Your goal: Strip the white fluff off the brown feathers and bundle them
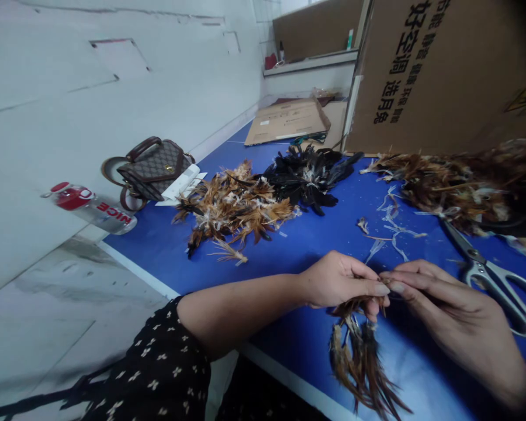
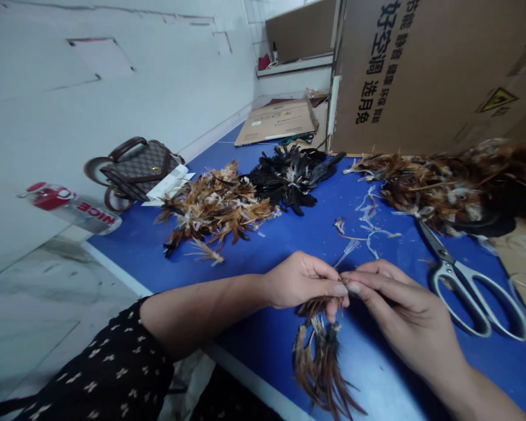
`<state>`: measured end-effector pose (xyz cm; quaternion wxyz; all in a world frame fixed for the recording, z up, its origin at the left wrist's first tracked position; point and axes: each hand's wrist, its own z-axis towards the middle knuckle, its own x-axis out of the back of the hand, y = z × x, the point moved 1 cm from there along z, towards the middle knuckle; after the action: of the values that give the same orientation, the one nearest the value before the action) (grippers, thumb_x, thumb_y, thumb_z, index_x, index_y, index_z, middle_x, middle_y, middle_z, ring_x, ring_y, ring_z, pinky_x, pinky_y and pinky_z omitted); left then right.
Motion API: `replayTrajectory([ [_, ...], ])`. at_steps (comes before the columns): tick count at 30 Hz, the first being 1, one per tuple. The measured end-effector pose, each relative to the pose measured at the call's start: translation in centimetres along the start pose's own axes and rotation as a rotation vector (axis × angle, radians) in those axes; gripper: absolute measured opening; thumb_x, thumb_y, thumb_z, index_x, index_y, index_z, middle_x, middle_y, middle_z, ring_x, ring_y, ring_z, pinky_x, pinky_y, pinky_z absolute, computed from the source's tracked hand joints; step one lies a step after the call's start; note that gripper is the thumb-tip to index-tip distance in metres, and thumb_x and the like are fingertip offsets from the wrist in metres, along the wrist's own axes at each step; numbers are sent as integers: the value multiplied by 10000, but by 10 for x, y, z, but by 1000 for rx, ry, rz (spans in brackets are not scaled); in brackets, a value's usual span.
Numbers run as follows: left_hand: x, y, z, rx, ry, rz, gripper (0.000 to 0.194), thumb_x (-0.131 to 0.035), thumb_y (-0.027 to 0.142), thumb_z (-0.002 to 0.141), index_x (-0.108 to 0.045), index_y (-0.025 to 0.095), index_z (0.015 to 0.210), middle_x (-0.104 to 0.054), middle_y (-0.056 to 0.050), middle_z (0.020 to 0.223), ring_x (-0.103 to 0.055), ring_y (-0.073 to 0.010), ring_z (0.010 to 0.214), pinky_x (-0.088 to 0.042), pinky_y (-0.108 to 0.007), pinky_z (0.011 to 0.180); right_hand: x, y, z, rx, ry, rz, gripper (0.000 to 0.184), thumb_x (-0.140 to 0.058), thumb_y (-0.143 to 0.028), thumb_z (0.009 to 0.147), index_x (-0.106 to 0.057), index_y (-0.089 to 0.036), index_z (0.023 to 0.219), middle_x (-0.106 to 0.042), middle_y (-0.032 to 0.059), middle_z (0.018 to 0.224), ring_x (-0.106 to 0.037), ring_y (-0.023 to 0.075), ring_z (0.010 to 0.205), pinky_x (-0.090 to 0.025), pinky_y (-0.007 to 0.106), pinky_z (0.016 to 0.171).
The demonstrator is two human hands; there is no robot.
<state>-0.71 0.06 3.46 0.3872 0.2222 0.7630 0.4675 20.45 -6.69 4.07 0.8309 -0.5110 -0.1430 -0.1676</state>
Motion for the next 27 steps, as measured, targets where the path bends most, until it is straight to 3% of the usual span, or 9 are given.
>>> replayTrajectory([
  [5,2,-2,3,-53,9,-87,614,-1040,656,719,-785,123,886,-735,-22,683,-710,-129,607,-554,-266,663,-1,6,-4,105,26,-101,266,-745,-334,1099,-885,-369,1322,-863,39,1135,-818,201,960,-704,327,884],
  [8,3,-5,6,-66,28,-184,629,-1083,614,666,-799,107,905,-784,-54,786,-748,-139,663,-603,-284,717,-2,10,-6,152,-17,-135,409,-726,-279,1102,-805,-358,1495,-836,61,1240,-825,211,1038,-703,317,895],
  [12,4,-9,8,-46,44,-219,648,-1107,590,629,-824,87,925,-817,-89,864,-786,-149,754,-625,-284,812,-5,14,-7,185,-64,-151,489,-693,-227,1112,-751,-386,1571,-831,56,1319,-833,203,1119,-695,298,957],
  [18,4,-10,8,-78,79,-198,576,-1084,564,689,-833,100,920,-823,-100,859,-785,-166,766,-634,-303,825,-6,16,-7,186,-82,-127,469,-699,-249,1114,-766,-393,1554,-847,50,1326,-847,201,1127,-697,281,945],
  [23,3,-4,5,18,65,-126,465,-1057,480,762,-822,101,894,-811,-83,842,-763,-141,739,-623,-278,802,2,14,-5,125,-97,-154,466,-754,-331,1090,-771,-392,1552,-871,40,1305,-841,206,1130,-681,306,1036],
  [27,1,0,1,99,-10,-57,397,-1027,441,820,-808,112,860,-795,-59,801,-747,-128,712,-619,-266,782,7,5,1,29,-161,-72,241,-802,-420,1053,-924,-345,1246,-883,45,1108,-848,184,953,-685,240,898],
])
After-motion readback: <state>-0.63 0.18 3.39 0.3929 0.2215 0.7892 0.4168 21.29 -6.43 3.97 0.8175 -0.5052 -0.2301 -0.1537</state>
